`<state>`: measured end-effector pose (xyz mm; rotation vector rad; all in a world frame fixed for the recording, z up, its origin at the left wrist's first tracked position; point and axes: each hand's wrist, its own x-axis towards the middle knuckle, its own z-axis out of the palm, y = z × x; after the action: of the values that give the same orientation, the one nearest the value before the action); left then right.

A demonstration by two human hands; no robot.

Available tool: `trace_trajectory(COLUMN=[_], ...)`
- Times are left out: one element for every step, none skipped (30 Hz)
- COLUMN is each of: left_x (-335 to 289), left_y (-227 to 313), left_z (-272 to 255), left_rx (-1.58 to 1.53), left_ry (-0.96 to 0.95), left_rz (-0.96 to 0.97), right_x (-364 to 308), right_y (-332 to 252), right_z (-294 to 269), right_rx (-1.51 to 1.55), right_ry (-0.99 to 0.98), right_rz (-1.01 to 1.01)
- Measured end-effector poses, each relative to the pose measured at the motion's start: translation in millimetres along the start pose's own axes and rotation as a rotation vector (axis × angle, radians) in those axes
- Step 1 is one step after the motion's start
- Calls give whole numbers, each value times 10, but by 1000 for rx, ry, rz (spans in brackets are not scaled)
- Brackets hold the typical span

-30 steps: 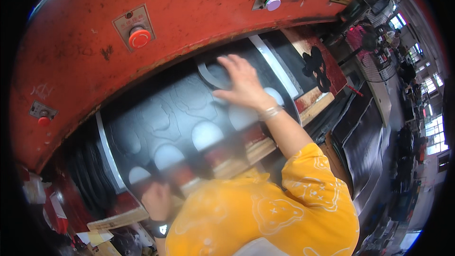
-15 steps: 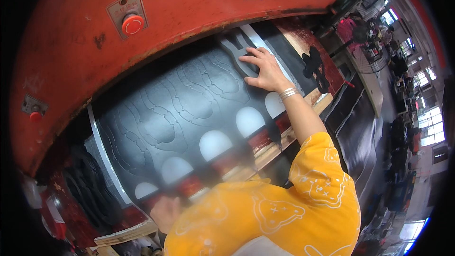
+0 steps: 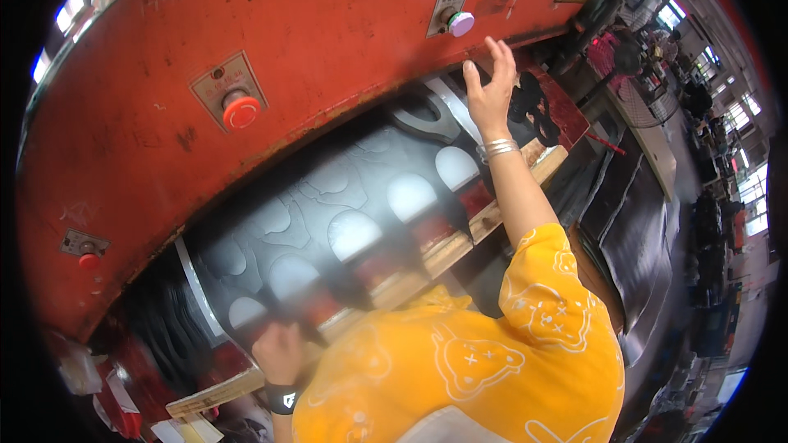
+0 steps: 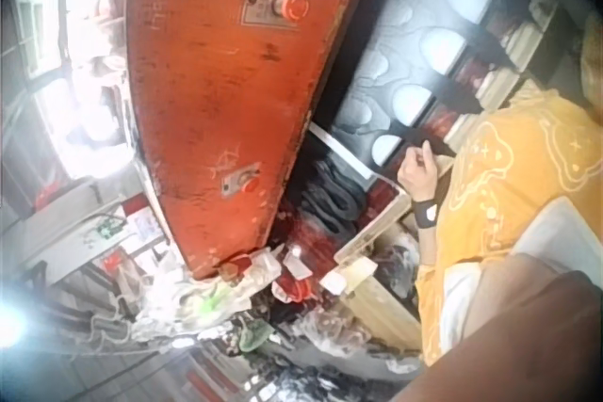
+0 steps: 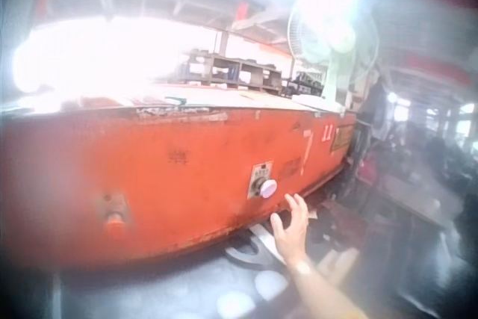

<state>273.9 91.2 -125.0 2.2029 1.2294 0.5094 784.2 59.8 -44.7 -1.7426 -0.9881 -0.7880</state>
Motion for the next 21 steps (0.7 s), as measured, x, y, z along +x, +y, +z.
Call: trace_trajectory(left_x=[-25,-51,-80,-106,-131,-152,-175,-192,-213,-230,-251,-273,-291,-315,-321,-337,-334,-349,-341,-332,-340], left_y=[-10,-23,-35,-44,-51,-50,-46,-31,-14,11,36,62,84,101,111,111,97,77,47,15,-10], left_z=[24,43,68,91,109,129,137,144,144,144,140,137,133,132,128,135,132,144,146,157,154], left_rx=[-6,-6,-5,-3,1,14,39,78,58,58,74,94,75,63,27,12,76,152,101,70,129], left_ry=[33,47,81,115,125,133,116,77,86,112,128,139,149,136,155,198,177,170,244,307,302], left_rz=[8,48,78,110,113,117,67,4,4,12,24,27,21,-86,-26,8,12,9,32,88,63], right_x=[54,117,187,265,324,379,374,372,312,216,97,-45,-198,-350,-498,-666,-852,-967,-1114,-1235,-1351], right_y=[-54,-136,-231,-330,-432,-512,-567,-585,-554,-474,-349,-200,-36,128,275,424,516,627,678,729,744], right_z=[-14,-17,-10,1,30,57,49,48,-5,-89,-210,-342,-472,-596,-706,-840,-970,-1136,-1222,-1301,-1392], right_rx=[18,49,77,124,126,120,70,32,83,98,132,167,173,173,257,413,428,147,96,-34,1], right_ry=[26,96,160,232,251,243,241,185,211,216,194,172,166,161,101,-30,-192,-475,-762,-853,-900], right_rz=[14,32,38,70,55,-17,-2,57,73,14,-12,-52,43,81,210,359,554,401,679,505,381])
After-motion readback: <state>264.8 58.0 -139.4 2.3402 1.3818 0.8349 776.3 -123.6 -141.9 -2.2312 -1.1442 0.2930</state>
